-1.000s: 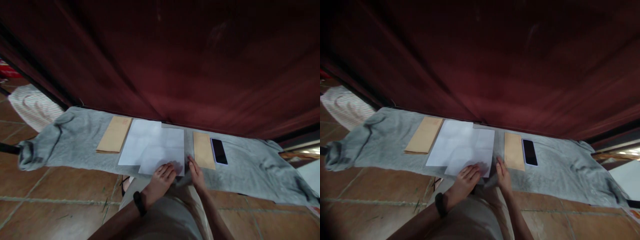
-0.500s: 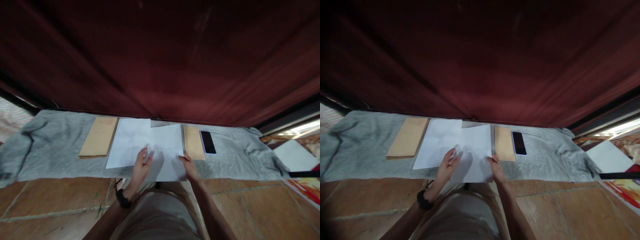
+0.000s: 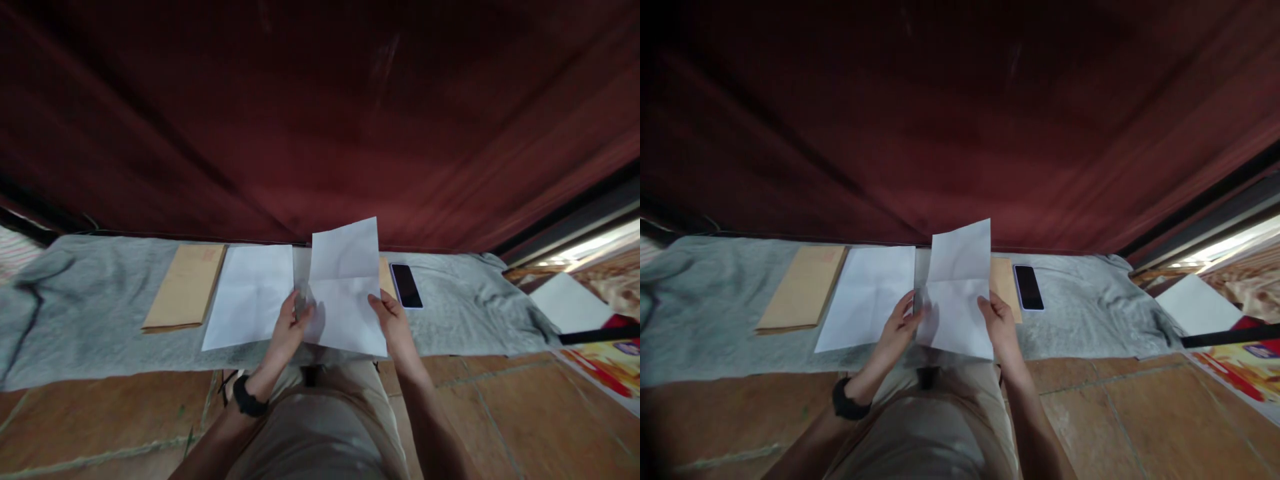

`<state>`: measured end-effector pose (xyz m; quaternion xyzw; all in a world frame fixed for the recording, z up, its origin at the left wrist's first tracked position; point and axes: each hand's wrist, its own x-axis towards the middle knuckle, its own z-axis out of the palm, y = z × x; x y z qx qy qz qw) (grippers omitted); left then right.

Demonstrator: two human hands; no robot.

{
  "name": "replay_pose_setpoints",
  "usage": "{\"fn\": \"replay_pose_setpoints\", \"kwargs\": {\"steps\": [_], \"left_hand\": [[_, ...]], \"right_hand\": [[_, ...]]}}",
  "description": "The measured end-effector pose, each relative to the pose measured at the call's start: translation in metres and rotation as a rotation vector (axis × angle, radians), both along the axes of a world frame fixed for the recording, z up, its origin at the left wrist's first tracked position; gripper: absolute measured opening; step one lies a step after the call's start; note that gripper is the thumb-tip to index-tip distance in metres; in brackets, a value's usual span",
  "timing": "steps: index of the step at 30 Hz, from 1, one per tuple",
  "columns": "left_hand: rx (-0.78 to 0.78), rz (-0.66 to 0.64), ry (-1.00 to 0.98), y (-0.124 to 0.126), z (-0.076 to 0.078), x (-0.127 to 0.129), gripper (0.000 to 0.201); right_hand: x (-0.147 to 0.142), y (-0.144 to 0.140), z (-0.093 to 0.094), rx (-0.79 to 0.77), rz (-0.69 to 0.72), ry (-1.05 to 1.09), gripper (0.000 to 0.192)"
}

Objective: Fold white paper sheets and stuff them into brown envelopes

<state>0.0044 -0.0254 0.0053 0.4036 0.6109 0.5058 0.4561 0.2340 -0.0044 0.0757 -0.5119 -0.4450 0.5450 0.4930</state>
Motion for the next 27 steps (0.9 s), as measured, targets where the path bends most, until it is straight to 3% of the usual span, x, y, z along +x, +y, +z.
{"fn": "replay_pose_setpoints", "kwargs": {"steps": [3, 6, 10, 14, 18, 22, 24, 27], "left_hand": [[0.104, -0.077, 0.060, -0.002, 0.014, 0.013, 0.062], [0.115, -0.184, -0.148, -0.007, 0.039, 0.024, 0.059], [0.083, -0.241, -0.376, -0.012, 0.065, 0.030, 0.069], [0.048, -0.173, -0.424, -0.016, 0.073, 0.028, 0.076], [0.016, -0.027, -0.474, -0.005, 0.069, 0.018, 0.056], [-0.155, 0.054, -0.527, 0.022, 0.050, 0.001, 0.038], [-0.204, 0.006, -0.573, 0.034, 0.035, -0.004, 0.031], [-0.239, -0.034, -0.513, 0.045, 0.013, -0.006, 0.036]], "right_hand": [[-0.008, -0.003, 0.024, 0.211, -0.014, -0.269, 0.039], [-0.026, -0.014, 0.035, 0.395, 0.059, -0.558, 0.041], [-0.062, -0.034, 0.027, 0.538, 0.205, -0.950, 0.054], [-0.091, -0.045, 0.022, 0.633, 0.339, -1.095, 0.057], [-0.095, -0.042, 0.039, 0.652, 0.417, -1.110, 0.049], [-0.085, -0.035, 0.045, 0.682, 0.433, -1.069, 0.051], [-0.078, -0.032, 0.032, 0.663, 0.399, -1.053, 0.045], [-0.066, -0.031, -0.008, 0.620, 0.319, -1.043, 0.039]]}}
